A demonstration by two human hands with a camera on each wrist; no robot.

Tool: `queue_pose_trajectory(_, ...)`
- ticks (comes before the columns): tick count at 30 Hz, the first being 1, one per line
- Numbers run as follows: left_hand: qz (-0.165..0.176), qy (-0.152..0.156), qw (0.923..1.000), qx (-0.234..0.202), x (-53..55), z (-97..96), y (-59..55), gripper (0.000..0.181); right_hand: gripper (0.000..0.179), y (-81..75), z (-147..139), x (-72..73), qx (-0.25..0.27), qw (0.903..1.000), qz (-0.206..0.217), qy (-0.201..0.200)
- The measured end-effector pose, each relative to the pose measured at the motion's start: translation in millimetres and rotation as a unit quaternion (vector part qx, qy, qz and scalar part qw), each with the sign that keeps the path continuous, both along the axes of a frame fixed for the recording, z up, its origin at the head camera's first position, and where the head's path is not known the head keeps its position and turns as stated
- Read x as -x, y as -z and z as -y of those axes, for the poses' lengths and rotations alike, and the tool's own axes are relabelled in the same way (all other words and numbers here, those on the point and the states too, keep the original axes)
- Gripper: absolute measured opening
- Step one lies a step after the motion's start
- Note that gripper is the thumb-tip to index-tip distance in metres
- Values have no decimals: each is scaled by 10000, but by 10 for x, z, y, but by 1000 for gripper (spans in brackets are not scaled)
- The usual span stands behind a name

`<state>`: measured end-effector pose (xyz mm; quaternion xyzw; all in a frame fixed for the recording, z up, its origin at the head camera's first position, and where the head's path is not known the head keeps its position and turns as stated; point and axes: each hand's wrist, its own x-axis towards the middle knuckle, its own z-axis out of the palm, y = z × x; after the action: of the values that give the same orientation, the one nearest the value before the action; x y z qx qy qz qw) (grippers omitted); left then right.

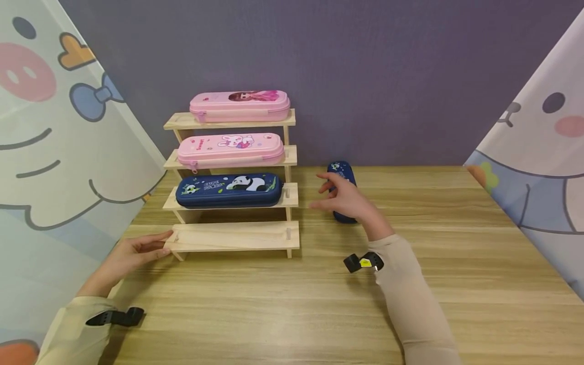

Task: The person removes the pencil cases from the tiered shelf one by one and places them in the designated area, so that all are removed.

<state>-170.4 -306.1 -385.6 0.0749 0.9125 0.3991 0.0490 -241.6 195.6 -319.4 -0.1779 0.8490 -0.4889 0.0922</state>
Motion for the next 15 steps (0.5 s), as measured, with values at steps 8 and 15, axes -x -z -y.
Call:
queue_pose_trajectory(8, -6, 35, 10000, -39, 2, 0, -9, 52, 81, -16, 118, 18, 437, 9989, 59, -145)
queue_pose_trajectory(15, -45, 89, 9997, -213, -19, 2, -5, 52, 77, -52, 261, 29, 824, 9961, 209, -253)
